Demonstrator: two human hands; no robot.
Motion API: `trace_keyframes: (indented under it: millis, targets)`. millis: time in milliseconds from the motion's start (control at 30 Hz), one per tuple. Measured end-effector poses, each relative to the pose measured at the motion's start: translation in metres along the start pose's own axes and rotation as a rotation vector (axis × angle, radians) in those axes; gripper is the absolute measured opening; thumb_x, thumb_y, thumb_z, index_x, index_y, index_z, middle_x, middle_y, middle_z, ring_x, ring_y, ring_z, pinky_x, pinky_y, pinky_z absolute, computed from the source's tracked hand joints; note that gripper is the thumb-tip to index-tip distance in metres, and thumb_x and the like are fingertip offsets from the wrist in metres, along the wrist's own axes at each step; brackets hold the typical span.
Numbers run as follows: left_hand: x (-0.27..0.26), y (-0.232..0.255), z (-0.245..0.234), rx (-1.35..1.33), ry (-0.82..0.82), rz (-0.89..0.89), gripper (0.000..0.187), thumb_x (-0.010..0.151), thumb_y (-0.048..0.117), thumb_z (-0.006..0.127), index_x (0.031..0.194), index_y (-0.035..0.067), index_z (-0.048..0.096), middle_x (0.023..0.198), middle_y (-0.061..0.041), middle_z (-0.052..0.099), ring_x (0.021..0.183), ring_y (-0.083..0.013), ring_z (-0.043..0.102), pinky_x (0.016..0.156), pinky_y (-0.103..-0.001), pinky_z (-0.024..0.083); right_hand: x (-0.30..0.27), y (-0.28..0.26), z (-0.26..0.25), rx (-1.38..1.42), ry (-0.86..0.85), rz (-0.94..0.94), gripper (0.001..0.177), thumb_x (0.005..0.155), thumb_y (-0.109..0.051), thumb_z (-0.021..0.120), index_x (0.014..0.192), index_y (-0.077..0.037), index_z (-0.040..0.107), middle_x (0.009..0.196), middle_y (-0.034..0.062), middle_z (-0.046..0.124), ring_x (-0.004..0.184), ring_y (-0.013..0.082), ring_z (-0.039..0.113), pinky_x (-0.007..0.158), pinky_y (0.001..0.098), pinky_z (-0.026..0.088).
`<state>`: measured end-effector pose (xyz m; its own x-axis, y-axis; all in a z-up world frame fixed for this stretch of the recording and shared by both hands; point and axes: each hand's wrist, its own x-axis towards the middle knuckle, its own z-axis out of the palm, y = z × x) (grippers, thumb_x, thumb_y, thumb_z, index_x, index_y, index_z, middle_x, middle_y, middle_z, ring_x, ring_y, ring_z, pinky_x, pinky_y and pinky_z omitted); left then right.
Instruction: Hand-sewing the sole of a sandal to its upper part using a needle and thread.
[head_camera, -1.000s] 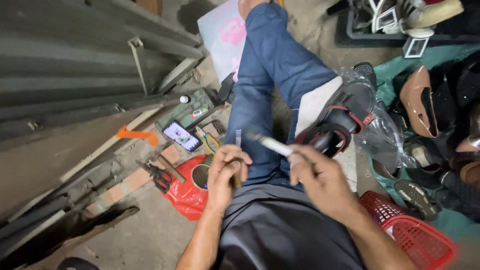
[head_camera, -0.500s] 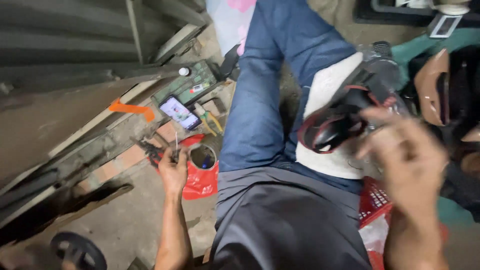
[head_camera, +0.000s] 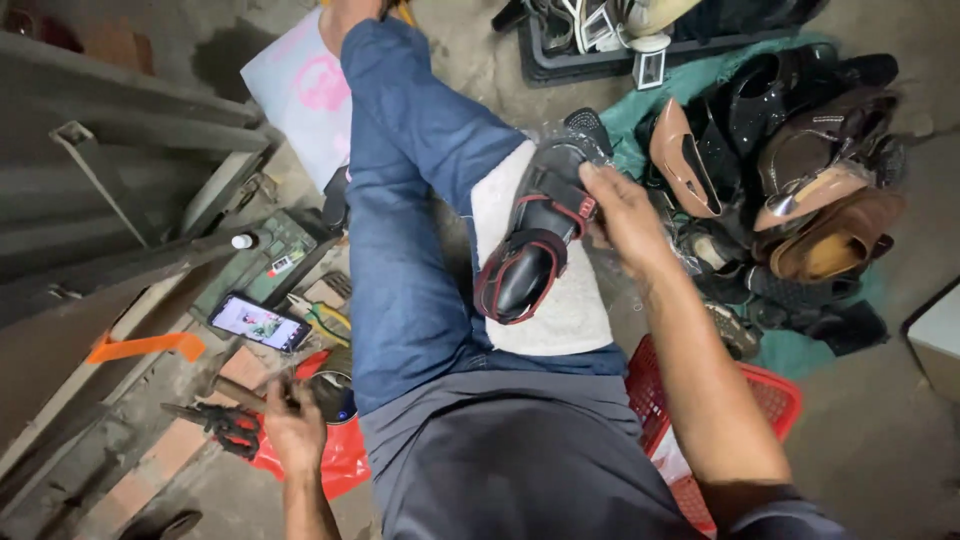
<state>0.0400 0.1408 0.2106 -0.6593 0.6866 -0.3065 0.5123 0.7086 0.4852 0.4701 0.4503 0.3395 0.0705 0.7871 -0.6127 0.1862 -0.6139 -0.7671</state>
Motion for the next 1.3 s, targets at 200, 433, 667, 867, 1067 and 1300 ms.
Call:
trace_keyframes:
  millis: [200,433,667,867,1067,1300]
  targets:
    - [-0.01,0.152,-0.043,-0.312,-0.164,-0.011,0.037,0.102,0.016,0.052,0.135,0.006,0.065,0.078,-0.003,0.059,0.055,-0.0112,0.04,0.05,-0.029,0.036,-0.008,0.009,-0.015,0.171,0.075,-0.035,0.038,0.101,-0.042,0.063,0.072,-0.018,0.056,0.055,-0.0031,0.049,0.038,0.0079,0.038,0.037,0.0221,0.026]
    - [-0.042,0.199,-0.026,-0.722,-0.284,0.086,0.034,0.1,0.011,0.054,0.132,0.003,0.063,0.084,-0.008,0.075,0.044,-0.0091,0.047,0.043,-0.023,0.042,-0.097,0.014,-0.11,0.64,0.174,-0.286,0.028,0.096,-0.043,0.056,0.079,-0.023,0.048,0.055,-0.0096,0.03,0.041,0.0025,0.022,0.039,0.0203,0.012]
    - [-0.06,0.196,0.019,-0.671,-0.428,0.195,0.039,0.098,0.025,0.06,0.133,0.01,0.07,0.085,-0.003,0.074,0.068,-0.0069,0.057,0.063,-0.024,0.047,-0.205,0.032,-0.156,0.743,0.079,-0.406,0.023,0.095,-0.04,0.052,0.074,-0.029,0.05,0.059,-0.0149,0.036,0.049,0.0003,0.033,0.052,0.0165,0.024]
    - [-0.06,0.196,0.029,-0.672,-0.421,0.193,0.04,0.095,0.03,0.066,0.129,0.012,0.076,0.09,0.008,0.067,0.071,-0.0019,0.049,0.069,-0.024,0.046,-0.258,0.025,-0.128,0.737,0.169,-0.462,0.002,0.083,-0.021,0.049,0.082,-0.02,0.051,0.063,-0.0111,0.038,0.048,-0.0002,0.03,0.043,0.0154,0.021]
    - [-0.071,0.213,0.009,-0.587,-0.496,0.127,0.043,0.094,0.027,0.063,0.132,0.01,0.073,0.097,-0.007,0.078,0.094,-0.0101,0.071,0.09,-0.025,0.051,-0.273,0.035,-0.105,0.438,0.595,-0.597,0.034,0.091,-0.011,0.046,0.057,-0.016,0.047,0.05,-0.0007,0.039,0.042,0.0105,0.038,0.04,0.0255,0.028]
    - [-0.078,0.231,-0.015,-0.716,-0.518,0.042,0.039,0.099,0.016,0.061,0.136,0.008,0.07,0.074,-0.001,0.066,0.049,-0.0062,0.032,0.046,-0.024,0.031,-0.244,0.035,-0.095,0.396,0.677,-0.487,0.041,0.103,-0.026,0.058,0.064,-0.014,0.057,0.052,-0.0031,0.05,0.044,0.0053,0.043,0.044,0.0228,0.035]
